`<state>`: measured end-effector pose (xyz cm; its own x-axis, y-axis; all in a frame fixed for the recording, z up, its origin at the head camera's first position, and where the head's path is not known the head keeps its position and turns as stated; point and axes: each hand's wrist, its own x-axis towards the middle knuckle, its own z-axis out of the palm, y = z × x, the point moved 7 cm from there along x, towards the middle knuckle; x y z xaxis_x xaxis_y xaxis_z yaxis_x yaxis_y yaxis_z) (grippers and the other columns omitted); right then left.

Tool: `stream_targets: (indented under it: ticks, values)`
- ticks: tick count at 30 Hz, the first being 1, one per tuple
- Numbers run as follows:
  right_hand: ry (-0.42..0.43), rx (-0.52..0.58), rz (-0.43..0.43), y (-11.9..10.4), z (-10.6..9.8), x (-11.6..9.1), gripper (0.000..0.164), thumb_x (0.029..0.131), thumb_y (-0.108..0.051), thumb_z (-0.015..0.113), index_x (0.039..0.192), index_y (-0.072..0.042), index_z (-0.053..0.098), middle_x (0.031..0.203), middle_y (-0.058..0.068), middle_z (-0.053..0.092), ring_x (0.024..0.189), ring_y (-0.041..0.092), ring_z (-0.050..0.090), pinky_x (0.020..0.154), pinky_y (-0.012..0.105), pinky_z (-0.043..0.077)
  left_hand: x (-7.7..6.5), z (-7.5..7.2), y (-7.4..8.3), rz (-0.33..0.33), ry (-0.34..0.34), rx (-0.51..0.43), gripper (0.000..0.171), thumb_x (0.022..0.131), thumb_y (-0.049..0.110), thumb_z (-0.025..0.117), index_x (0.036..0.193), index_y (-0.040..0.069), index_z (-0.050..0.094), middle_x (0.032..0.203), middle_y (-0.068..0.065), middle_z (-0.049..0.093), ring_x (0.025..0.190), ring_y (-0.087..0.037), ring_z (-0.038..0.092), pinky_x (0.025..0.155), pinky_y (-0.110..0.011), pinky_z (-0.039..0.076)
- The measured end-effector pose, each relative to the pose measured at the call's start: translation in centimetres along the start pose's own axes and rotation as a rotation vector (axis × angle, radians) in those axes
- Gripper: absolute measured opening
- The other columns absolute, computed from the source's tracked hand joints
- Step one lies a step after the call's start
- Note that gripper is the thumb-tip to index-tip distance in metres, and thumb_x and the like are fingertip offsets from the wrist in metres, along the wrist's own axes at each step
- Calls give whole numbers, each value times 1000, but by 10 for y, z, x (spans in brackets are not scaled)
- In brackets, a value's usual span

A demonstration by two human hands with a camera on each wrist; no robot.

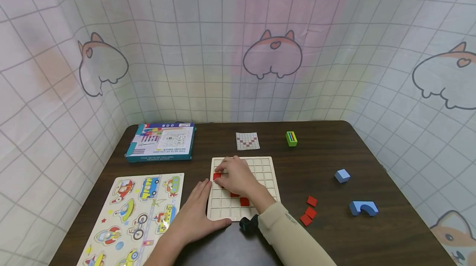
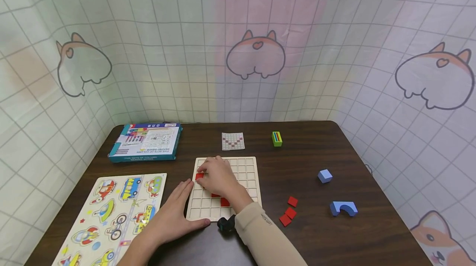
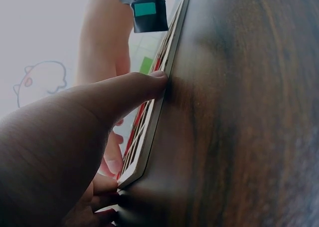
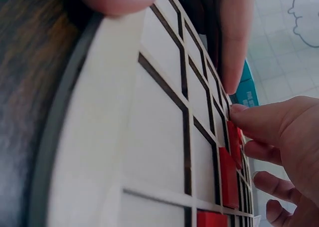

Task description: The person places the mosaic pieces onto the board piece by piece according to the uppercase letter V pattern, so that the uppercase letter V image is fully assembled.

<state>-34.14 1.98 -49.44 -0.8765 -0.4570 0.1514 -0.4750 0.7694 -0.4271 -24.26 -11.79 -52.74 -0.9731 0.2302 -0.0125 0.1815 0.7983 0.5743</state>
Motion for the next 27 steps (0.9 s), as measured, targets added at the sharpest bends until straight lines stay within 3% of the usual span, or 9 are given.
stream_targets:
  ticks: [6,14,16,20,27]
  values:
    - [17,54,16,6,-7,-8,31,97,-35,85,124,-20,83,124,-3,78,117,20,64,107,46,52,0,0,0,-7,0,0,135,75,81,87,176,9,32,184,-9,31,173,-35,24,135,-59,35]
    - [-6,136,47,14,-16,-27,35,99,-36,82,130,-19,80,133,-2,78,129,24,63,120,51,48,1,0,0,-6,2,5,136,75,82,87,175,9,32,184,-9,31,173,-35,24,134,-59,36]
    - [-1,156,52,16,-19,-32,35,100,-35,82,130,-18,80,133,-2,78,129,23,63,119,51,48,1,0,1,-3,6,6,136,75,81,87,175,8,32,184,-9,31,173,-35,24,134,-59,37]
    - [8,196,68,19,-26,-44,31,100,-33,81,127,-18,81,128,-2,78,120,22,62,106,48,54,1,-1,1,-8,9,6,136,74,82,87,175,9,33,184,-9,32,173,-35,25,133,-59,38]
    - [31,210,59,28,-32,-69,27,98,-30,83,123,-19,81,122,-5,78,116,21,62,104,49,52,-2,0,0,-19,11,1,137,73,84,86,175,10,34,184,-8,32,173,-35,25,133,-60,38]
